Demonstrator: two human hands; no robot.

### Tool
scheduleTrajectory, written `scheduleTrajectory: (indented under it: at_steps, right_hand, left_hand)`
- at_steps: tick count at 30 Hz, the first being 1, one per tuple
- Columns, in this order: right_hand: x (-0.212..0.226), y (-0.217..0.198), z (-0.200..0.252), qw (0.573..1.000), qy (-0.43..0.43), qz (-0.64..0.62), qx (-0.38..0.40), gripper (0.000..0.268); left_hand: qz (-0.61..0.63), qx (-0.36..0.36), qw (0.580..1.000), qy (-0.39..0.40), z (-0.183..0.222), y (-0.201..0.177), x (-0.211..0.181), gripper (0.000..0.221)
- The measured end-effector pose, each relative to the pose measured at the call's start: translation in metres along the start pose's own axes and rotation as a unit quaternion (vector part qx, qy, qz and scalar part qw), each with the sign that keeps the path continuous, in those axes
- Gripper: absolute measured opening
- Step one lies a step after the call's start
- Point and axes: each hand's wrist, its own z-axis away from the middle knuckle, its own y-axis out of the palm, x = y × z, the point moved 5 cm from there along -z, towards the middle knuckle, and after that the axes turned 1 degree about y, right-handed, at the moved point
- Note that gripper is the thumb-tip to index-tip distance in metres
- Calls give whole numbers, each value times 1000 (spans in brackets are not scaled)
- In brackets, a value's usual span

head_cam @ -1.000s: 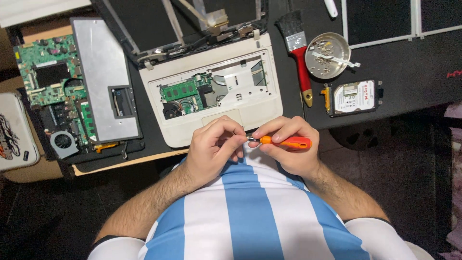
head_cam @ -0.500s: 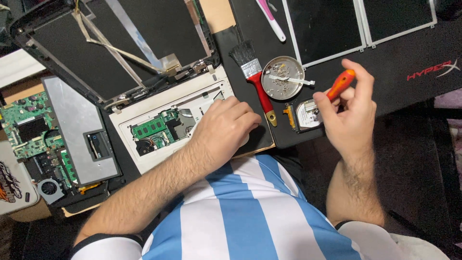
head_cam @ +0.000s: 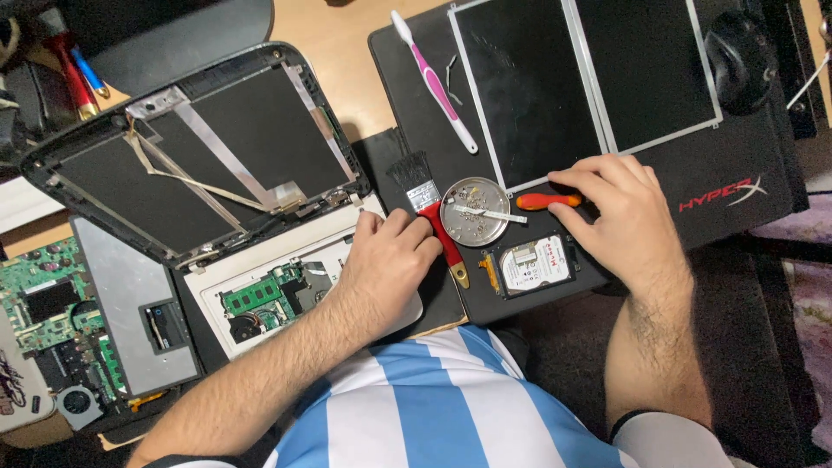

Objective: The person is disassembling a laptop by removing internal screws with a precision screwdriver and extracting the hard drive.

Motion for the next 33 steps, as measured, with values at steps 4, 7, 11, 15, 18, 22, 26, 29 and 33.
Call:
scheduleTrajectory:
  at_steps: [4,7,11,15,18,22,26,29,33]
  right_hand:
    - [-19,-17,-70,990,-23,-88,-107,36]
    - [-62,-5,-150,987,25,-19,-158,60]
    - [-80,4,-179,982,73,63,-161,87]
    - [-76,1,-196,983,72,68,-152,86]
    - [-71,4,-204,985,74,70,-141,85]
    - [-72,-4,-202,984,89,79,-132,85]
    - [-72,-16,-196,982,108,89,-126,84]
    - [-73,-28,-189,980,122,99,-123,84]
    - [-57,-48,-162,978,136,110,-118,85]
  left_hand:
    - [26,12,1000,-2,-2,-13,-5,38]
    - [48,-17,999,-11,0,-16,-7,24]
    - [112,-21,993,-11,13,-15,-8,17]
    - [200,-65,978,7,27,-49,-4,14]
    - [285,-79,955,-20,34,-74,3,12]
    - [314,-85,945,-33,40,-77,12,10]
    - [352,-88,931,-29,42,-75,9,12]
    - [397,-78,914,-36,45,-76,10,9]
    - [461,-113,880,-1,49,-78,8,9]
